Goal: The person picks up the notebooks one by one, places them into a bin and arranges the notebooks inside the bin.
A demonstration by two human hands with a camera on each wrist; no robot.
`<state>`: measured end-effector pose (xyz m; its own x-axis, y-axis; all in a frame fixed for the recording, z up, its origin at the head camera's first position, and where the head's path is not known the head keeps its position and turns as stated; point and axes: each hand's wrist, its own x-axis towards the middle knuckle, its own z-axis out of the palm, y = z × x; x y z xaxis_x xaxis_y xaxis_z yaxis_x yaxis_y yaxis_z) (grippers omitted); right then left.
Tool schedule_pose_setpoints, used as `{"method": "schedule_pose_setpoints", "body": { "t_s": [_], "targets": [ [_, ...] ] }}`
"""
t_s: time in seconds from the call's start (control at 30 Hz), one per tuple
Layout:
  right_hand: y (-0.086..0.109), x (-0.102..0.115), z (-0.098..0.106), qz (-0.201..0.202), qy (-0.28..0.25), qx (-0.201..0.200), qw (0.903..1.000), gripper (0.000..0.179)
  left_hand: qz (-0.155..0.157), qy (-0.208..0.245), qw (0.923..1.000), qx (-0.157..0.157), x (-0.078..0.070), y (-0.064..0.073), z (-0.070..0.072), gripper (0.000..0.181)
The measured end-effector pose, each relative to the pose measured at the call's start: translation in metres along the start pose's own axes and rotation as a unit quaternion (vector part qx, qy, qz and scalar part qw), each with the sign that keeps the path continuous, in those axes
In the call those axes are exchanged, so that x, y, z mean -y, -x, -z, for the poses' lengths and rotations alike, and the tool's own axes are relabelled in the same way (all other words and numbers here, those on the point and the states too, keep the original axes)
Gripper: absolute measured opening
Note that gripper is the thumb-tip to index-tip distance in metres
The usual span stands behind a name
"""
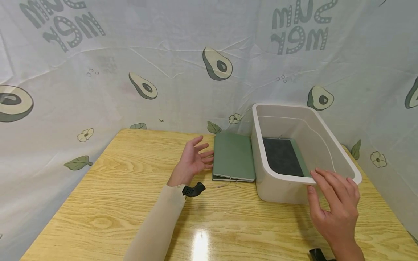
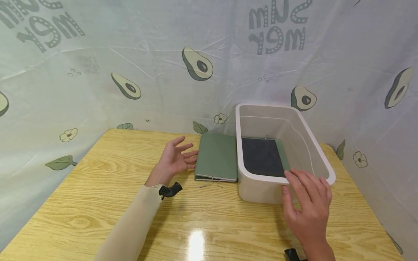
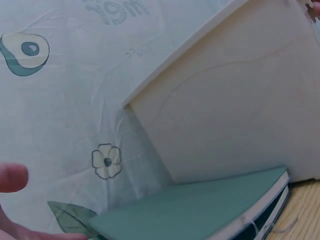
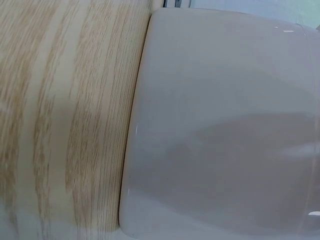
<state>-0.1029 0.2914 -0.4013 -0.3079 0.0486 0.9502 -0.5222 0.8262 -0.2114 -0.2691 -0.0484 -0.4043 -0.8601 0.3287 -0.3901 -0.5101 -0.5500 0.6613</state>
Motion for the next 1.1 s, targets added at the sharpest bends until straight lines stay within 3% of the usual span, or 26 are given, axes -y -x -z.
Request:
{"method": "schedule_pose_setpoints", "body": {
  "t_s": [0.13,0.23,0.43,0.77,1.1],
  "targets": [
    [0.004,-0.006,0.000,0.003,0.000,0.001,1.0000,0.045,0.027,0.004,0.9991,0.033,0.002,-0.006,-0.003,0.072],
    [0.004,-0.005,0.000,0.005,0.000,0.000,1.0000,0.045,0.032,-0.020,0.9984,0.042,0.004,-0.011,-0.006,0.063],
    [0.002,-0.003,0.000,0.007,0.002,0.002,1.0000,0.047,0.022,-0.076,0.9953,0.057,0.006,-0.016,-0.007,0.080],
    [0.002,0.000,0.000,0.006,0.004,0.000,1.0000,0.048,0.018,-0.164,0.9856,0.036,0.007,-0.016,-0.005,0.088],
    [0.000,0.002,0.000,0.008,0.005,0.002,1.0000,0.049,0.002,-0.180,0.9832,0.031,0.011,-0.014,-0.001,0.089]
  ]
}}
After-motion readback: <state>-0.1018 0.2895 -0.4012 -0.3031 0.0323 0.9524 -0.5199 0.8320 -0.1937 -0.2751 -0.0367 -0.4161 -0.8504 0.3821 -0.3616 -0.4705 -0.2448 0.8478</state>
